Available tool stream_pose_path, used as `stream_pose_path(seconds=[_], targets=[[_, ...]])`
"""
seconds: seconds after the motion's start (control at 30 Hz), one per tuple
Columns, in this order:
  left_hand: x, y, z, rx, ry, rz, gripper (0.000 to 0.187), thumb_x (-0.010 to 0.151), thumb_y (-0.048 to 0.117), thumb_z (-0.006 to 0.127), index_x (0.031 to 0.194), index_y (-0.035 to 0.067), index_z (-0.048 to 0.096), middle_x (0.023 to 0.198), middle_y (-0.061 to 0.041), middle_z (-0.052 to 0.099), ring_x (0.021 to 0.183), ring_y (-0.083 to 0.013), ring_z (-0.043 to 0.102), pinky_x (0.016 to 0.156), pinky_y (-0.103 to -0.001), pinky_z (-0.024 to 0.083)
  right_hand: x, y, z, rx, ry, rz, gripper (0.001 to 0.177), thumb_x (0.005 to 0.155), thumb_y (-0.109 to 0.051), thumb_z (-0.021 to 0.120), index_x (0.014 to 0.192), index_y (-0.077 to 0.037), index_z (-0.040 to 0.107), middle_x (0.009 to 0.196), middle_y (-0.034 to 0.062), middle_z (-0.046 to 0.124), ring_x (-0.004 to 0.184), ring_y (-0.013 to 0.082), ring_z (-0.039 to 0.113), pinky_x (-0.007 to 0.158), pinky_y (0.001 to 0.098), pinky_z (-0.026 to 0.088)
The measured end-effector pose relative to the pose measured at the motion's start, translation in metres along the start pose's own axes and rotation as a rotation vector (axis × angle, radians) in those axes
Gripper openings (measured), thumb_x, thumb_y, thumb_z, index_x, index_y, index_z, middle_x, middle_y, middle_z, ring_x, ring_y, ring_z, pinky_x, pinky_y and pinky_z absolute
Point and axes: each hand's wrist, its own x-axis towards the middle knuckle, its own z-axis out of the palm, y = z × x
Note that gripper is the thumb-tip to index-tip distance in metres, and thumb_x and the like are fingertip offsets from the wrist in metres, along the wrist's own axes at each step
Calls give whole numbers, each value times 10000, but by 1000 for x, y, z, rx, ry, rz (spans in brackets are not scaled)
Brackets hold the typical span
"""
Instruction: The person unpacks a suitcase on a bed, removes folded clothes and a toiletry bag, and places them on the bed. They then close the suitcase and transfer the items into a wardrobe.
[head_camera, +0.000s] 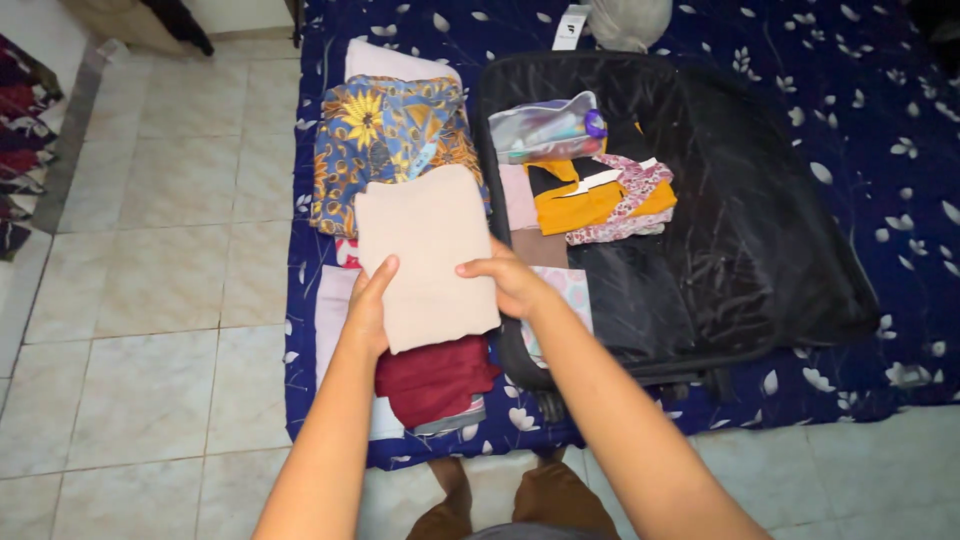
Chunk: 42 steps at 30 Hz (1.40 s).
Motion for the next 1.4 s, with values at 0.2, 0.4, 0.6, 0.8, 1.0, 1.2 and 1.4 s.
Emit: stream_pose_path(seconds=[0.2, 0.4, 0.6, 0.8, 1.0, 1.2, 1.4], targets=[[-12, -84, -91, 666, 238, -220, 512, 924, 130, 642, 1409, -3, 545, 1313, -185, 689, 1175, -291, 668, 971, -396, 530, 0, 146, -26, -798, 605, 163, 720, 859, -7, 668, 1505, -66, 357, 1370, 178, 609, 1260, 292, 609, 1063, 385, 485], [-21, -134, -117, 616, 148, -310, 521, 895, -2, 603, 1408, 5, 513, 1295, -166, 689, 1157, -270, 667, 970, -360, 523, -19, 210, -77, -1005, 671, 215, 602, 892, 1, 598, 1462, -47, 407, 1349, 223, 632, 1294, 353, 595, 1089, 380, 465], [-22, -114, -96, 775, 229, -361, 521, 898, 5, 619, 1408, 23, 514, 1276, -183, 691, 1140, -279, 679, 958, -367, 534, -16, 197, -61, -1023, 708, 256, 614, 898, -1, 586, 1475, -69, 387, 1363, 221, 614, 1311, 364, 568, 1092, 394, 449], [-22, -108, -93, 763, 220, -336, 537, 873, 22, 635, 1399, 24, 525, 1254, -192, 711, 1114, -288, 695, 942, -376, 540, -18, 194, -62, -1017, 696, 313, 635, 910, -30, 618, 1492, -67, 368, 1389, 223, 597, 1329, 364, 556, 1104, 394, 442], [-3, -72, -35, 1343, 612, -530, 803, 839, 278, 782, 1426, -56, 347, 1447, -299, 349, 1276, -483, 437, 991, -557, 422, -7, 186, -48, -1324, 666, 302, 851, 833, -87, 694, 1548, 5, 243, 1412, 327, 508, 1317, 450, 514, 1094, 430, 426], [27, -65, 84, 1085, 326, 689, 363, 899, 117, 660, 1234, 2, 579, 1224, -211, 543, 1195, -380, 528, 1065, -515, 436, -37, 111, -39, -780, 324, 35, 488, 887, -147, 650, 1357, -43, 568, 1235, 157, 683, 1131, 281, 663, 951, 376, 541], [54, -158, 162, 810, 111, 403, 343, 920, 137, 553, 1238, 15, 596, 1193, -175, 578, 1099, -344, 634, 995, -435, 501, -68, 22, -162, -206, 618, -105, 240, 924, -36, 552, 1137, -1, 656, 973, 120, 722, 863, 216, 714, 786, 346, 605]])
